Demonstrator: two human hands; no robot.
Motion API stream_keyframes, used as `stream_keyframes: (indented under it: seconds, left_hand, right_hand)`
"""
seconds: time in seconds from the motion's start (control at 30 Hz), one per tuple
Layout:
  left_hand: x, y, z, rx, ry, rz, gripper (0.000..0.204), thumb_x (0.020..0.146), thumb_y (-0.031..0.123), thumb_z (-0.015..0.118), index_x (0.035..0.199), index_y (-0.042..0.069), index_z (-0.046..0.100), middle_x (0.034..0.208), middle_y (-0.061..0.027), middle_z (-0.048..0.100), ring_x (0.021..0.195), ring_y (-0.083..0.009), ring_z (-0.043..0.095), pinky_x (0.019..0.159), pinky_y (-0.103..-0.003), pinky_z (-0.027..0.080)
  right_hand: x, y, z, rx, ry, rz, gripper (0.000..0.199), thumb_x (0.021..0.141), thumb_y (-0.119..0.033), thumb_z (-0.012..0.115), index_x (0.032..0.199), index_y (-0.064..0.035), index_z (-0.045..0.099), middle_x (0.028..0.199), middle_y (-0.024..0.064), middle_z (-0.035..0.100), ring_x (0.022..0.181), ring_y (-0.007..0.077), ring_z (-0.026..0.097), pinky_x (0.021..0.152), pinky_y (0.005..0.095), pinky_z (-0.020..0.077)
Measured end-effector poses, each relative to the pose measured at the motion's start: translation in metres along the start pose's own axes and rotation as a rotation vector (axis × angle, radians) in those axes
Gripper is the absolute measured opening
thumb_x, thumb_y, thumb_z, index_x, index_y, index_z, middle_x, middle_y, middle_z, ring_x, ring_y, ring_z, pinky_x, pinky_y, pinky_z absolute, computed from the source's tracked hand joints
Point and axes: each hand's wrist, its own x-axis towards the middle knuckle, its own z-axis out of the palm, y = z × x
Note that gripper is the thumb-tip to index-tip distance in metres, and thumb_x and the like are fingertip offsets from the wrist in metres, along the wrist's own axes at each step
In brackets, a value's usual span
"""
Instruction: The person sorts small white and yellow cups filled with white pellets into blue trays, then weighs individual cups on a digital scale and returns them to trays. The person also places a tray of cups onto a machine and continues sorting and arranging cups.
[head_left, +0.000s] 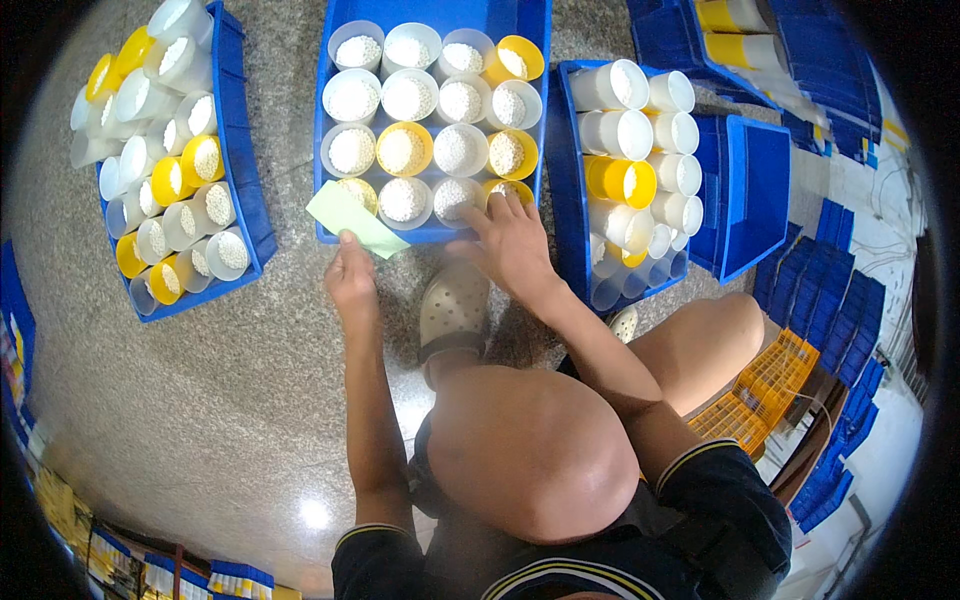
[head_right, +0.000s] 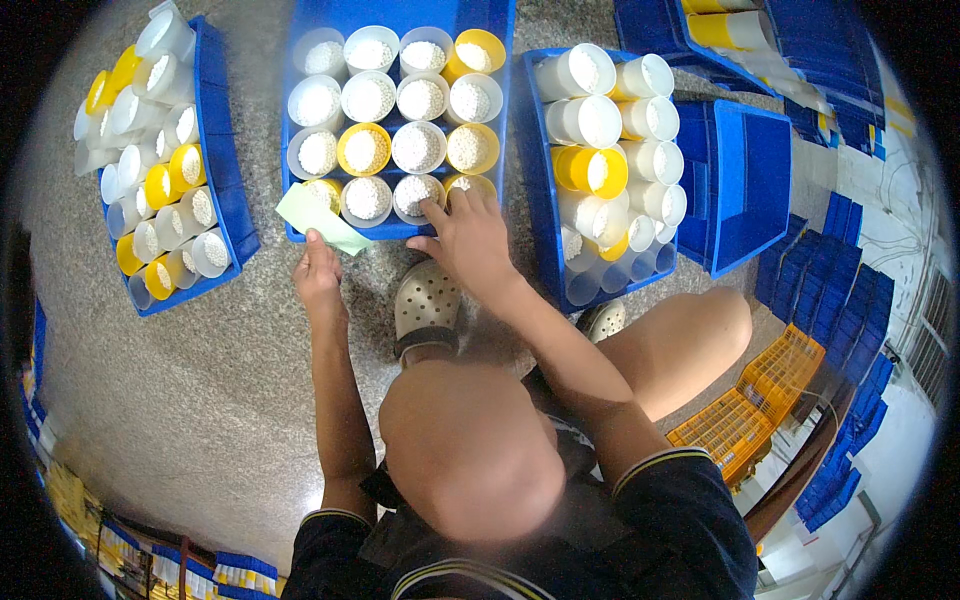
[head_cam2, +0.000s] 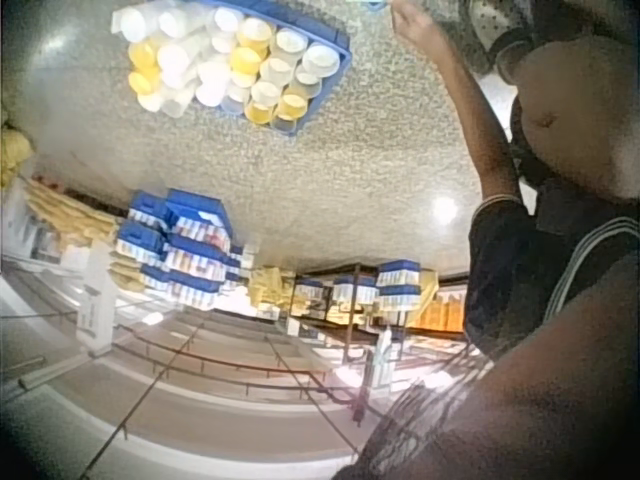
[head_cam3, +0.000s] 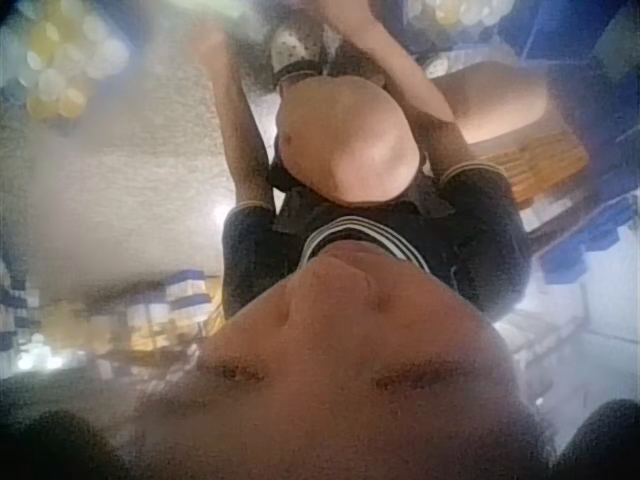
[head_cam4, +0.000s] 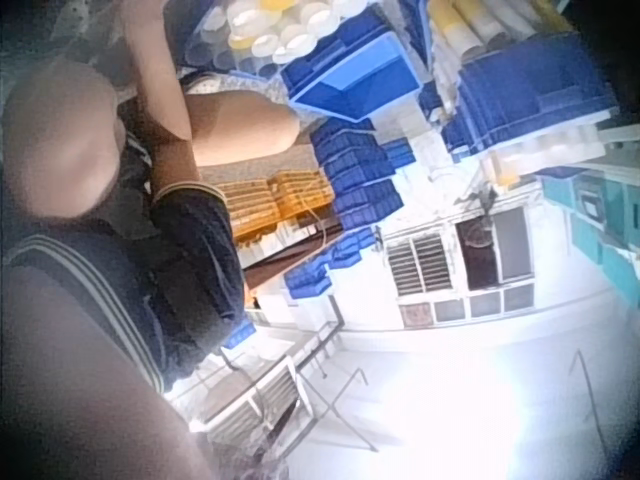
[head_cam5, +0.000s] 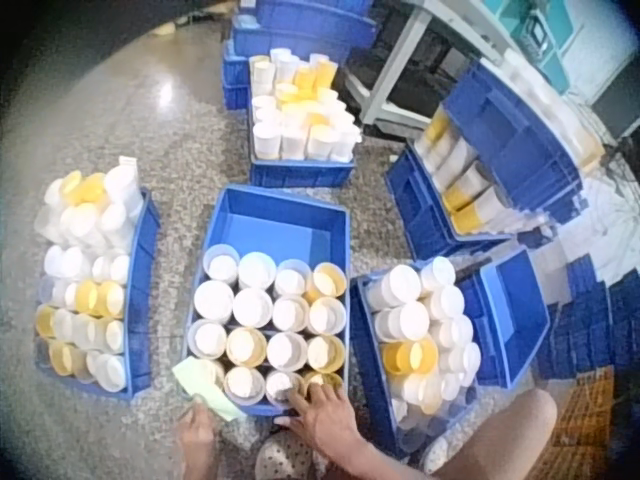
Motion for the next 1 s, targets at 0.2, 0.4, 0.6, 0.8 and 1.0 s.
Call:
stream_keyframes:
  seconds: [0.2,0.4,0.6,0.8,1.0]
  left_hand:
    - [0.001,0.001,0.001,-0.032,-0.007,0.017,0.049,0.104,0.043,0.055,0.065,0.019,0.037,0.059,0.0088,0.029,0.053,-0.0058,0.024,0.050,-0.028,0.017]
    - [-0.004,0.003,-0.003,-0.002,-0.021,0.081,0.049,0.104,0.039,0.056,0.064,0.018,0.036,0.059,0.0083,0.029,0.053,-0.0055,0.024,0.050,-0.028,0.018]
    - [-0.011,0.027,-0.009,-0.076,-0.009,0.042,0.050,0.105,0.037,0.054,0.062,0.016,0.039,0.059,0.0068,0.033,0.055,-0.0063,0.027,0.051,-0.028,0.020]
    - [-0.009,0.046,-0.009,0.005,-0.026,0.043,0.049,0.105,0.039,0.053,0.064,0.013,0.044,0.061,0.0060,0.037,0.058,-0.0066,0.031,0.054,-0.028,0.023]
    - [0.008,0.047,-0.002,0.194,-0.029,-0.076,0.049,0.105,0.043,0.052,0.069,0.010,0.050,0.065,0.0055,0.041,0.061,-0.0065,0.033,0.055,-0.028,0.026]
  right_hand:
    - [0.004,0.005,0.002,-0.043,-0.057,-0.012,0.049,0.082,-0.049,0.073,0.113,-0.0107,0.070,0.097,0.0128,0.064,0.098,0.0283,0.060,0.088,0.0416,0.0461]
    - [-0.003,-0.001,-0.016,-0.007,-0.024,-0.007,0.037,0.083,-0.036,0.074,0.111,-0.0118,0.070,0.101,0.0113,0.065,0.101,0.0293,0.060,0.088,0.0431,0.0460]
    - [-0.007,0.005,-0.044,0.121,0.077,0.100,0.029,0.084,-0.012,0.071,0.112,-0.0073,0.069,0.105,0.0119,0.067,0.096,0.0310,0.064,0.084,0.0422,0.0492]
    - [0.033,0.014,-0.030,0.190,0.292,-0.083,0.027,0.081,-0.002,0.061,0.107,-0.0028,0.067,0.099,0.0117,0.066,0.093,0.0304,0.065,0.080,0.0421,0.0539]
    - [0.085,0.013,0.004,-0.110,0.128,-0.185,0.014,0.081,-0.008,0.061,0.094,-0.0101,0.061,0.103,0.0096,0.063,0.100,0.0282,0.066,0.076,0.0378,0.0569]
